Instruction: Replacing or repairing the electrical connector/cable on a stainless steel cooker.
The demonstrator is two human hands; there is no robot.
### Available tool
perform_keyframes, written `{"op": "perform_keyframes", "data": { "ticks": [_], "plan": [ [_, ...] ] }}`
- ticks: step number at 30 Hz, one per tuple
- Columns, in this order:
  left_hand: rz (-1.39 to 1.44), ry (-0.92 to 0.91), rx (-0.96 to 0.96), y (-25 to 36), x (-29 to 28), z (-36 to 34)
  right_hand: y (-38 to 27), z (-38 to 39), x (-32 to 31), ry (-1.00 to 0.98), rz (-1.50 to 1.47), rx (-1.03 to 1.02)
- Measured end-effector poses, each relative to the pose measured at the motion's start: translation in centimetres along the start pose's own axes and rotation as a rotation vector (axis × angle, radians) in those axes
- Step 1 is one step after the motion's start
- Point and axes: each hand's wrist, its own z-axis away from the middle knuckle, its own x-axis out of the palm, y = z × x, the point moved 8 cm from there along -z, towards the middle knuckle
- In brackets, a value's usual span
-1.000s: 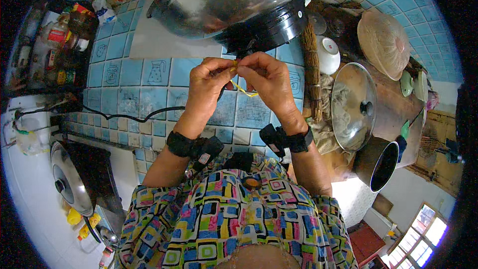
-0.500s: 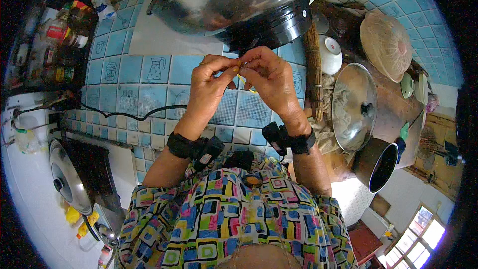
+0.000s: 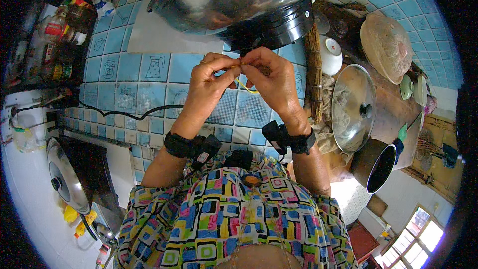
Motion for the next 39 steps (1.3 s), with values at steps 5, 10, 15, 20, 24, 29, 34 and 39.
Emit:
{"op": "perform_keyframes", "data": {
  "ticks": [5,10,15,20,24,29,34,39],
  "plan": [
    [-0.016,0.01,0.014,-0.1,0.0,0.0,0.4,0.4,0.1,0.007,-0.015,-0.055],
    [0.015,0.004,0.002,-0.6,-0.1,-0.1,0.9,0.6,-0.7,0.014,-0.011,0.01],
    [0.054,-0.041,0.017,-0.3,-0.1,-0.2,1.4,0.4,-0.7,-0.031,-0.039,0.068],
    [-0.036,-0.041,0.039,0.1,0.1,-0.4,1.0,-0.1,-0.7,-0.025,-0.114,0.074],
    [-0.232,0.007,0.109,-0.2,-0.4,-0.7,-0.9,0.0,-0.5,0.044,0.098,-0.089],
    [-0.272,0.093,0.157,0.4,-0.3,-0.2,-2.7,1.1,0.5,0.066,0.226,-0.213],
    [-0.352,0.125,0.189,0.4,-0.3,-0.1,0.1,2.0,0.3,0.163,-0.1,0.037],
    [-0.33,0.16,0.219,0.9,-0.2,0.1,2.0,2.1,0.5,0.141,-0.245,0.221]
  ]
}}
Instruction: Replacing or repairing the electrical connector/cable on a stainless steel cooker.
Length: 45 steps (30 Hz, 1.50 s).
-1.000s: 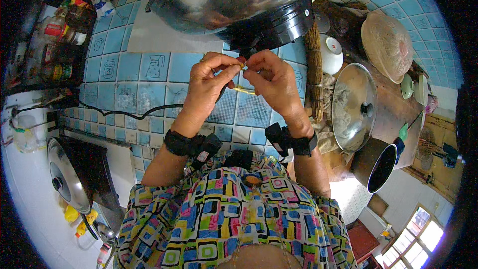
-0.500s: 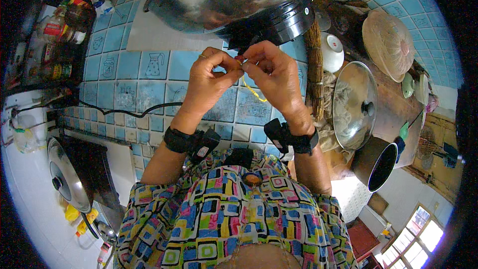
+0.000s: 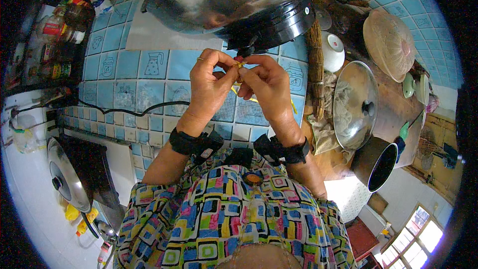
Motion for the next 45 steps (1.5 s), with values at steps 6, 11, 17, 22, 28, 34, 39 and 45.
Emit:
{"op": "perform_keyframes", "data": {
  "ticks": [6,11,17,22,28,34,39,45],
  "plan": [
    [-0.018,-0.013,0.091,0.3,0.0,-0.1,1.3,-0.9,0.3,-0.087,-0.234,0.06],
    [0.146,-0.04,-0.063,-1.0,-0.1,0.0,1.6,-1.0,0.1,-0.044,-0.241,0.031],
    [0.471,-0.047,-0.227,-2.4,0.2,0.4,2.1,-1.0,-0.1,-0.012,-0.192,0.021],
    [0.602,-0.08,-0.289,-3.2,0.1,0.7,1.8,-0.7,0.2,-0.006,-0.137,0.016],
    [0.503,-0.111,-0.187,-2.4,-0.7,0.3,2.4,-0.6,-0.4,0.012,-0.121,0.054],
    [0.666,-0.175,-0.29,-2.6,-0.1,0.2,1.6,-1.1,-0.4,-0.009,-0.115,0.008],
    [0.595,-0.147,-0.267,-1.9,0.2,-0.3,0.0,-0.8,-1.1,0.083,0.254,-0.268],
    [0.605,-0.147,-0.287,-3.2,0.2,0.0,0.1,-0.2,-0.4,0.073,0.206,-0.337]
  ]
}}
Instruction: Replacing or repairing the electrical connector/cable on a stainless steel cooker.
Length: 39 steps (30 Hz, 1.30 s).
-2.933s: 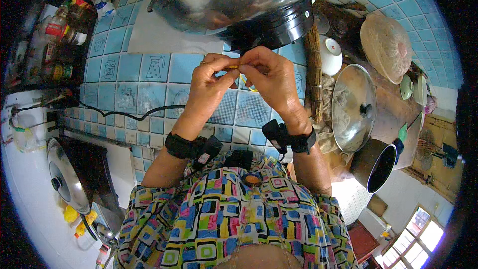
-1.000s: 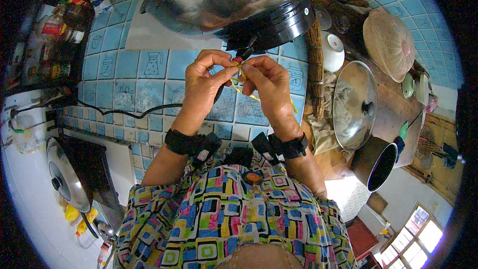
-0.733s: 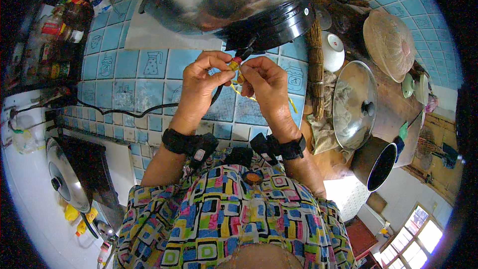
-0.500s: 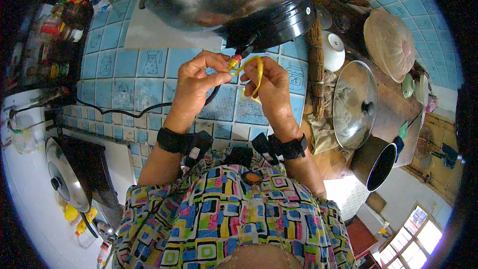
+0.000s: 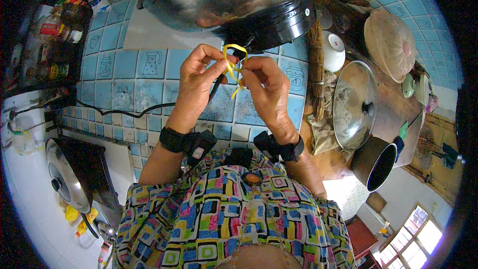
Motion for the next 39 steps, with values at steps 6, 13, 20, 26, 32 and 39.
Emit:
{"op": "perform_keyframes", "data": {
  "ticks": [6,13,20,26,32,39],
  "plan": [
    [0.115,-0.005,-0.016,-0.1,0.4,0.0,-2.2,0.3,0.9,-0.115,0.014,-0.214],
    [0.287,-0.036,-0.032,-0.3,0.5,-0.1,-5.0,-0.2,1.1,-0.249,0.203,-0.462],
    [0.284,-0.052,-0.076,-0.4,0.6,0.2,-4.7,-0.6,1.5,-0.351,0.274,-0.35],
    [0.241,-0.076,-0.053,0.3,1.0,0.3,-3.9,-0.8,1.4,-0.319,0.279,-0.266],
    [0.209,-0.043,-0.119,-0.2,0.7,0.3,-3.2,-0.8,0.9,-0.22,0.274,-0.187],
    [0.105,-0.04,-0.064,-0.2,0.2,0.1,-3.0,-1.2,0.7,-0.151,0.26,-0.137]
  ]
}}
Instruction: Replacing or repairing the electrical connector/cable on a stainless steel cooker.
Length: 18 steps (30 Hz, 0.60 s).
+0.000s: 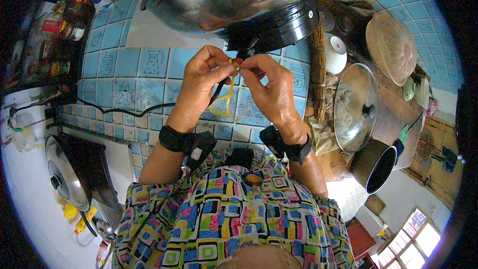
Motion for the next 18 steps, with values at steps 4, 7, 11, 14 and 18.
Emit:
{"op": "perform_keyframes", "data": {
  "ticks": [4,7,11,14,18],
  "plan": [
    [-0.247,0.019,0.079,1.1,0.4,0.1,-0.3,-0.1,-0.3,0.018,0.001,-0.006],
    [-0.391,0.048,0.128,1.9,0.5,0.5,-1.1,-0.2,-0.4,0.026,0.032,-0.105],
    [-0.492,0.048,0.146,2.5,1.1,0.7,-1.0,-0.3,-0.4,-0.001,0.024,-0.095],
    [-0.653,0.035,0.187,2.8,1.8,0.6,-0.9,-0.4,-0.4,-0.024,0.027,-0.107],
    [-0.848,0.07,0.311,3.5,2.1,0.8,-0.7,-0.6,0.1,-0.083,0.08,-0.057]
  ]
}}
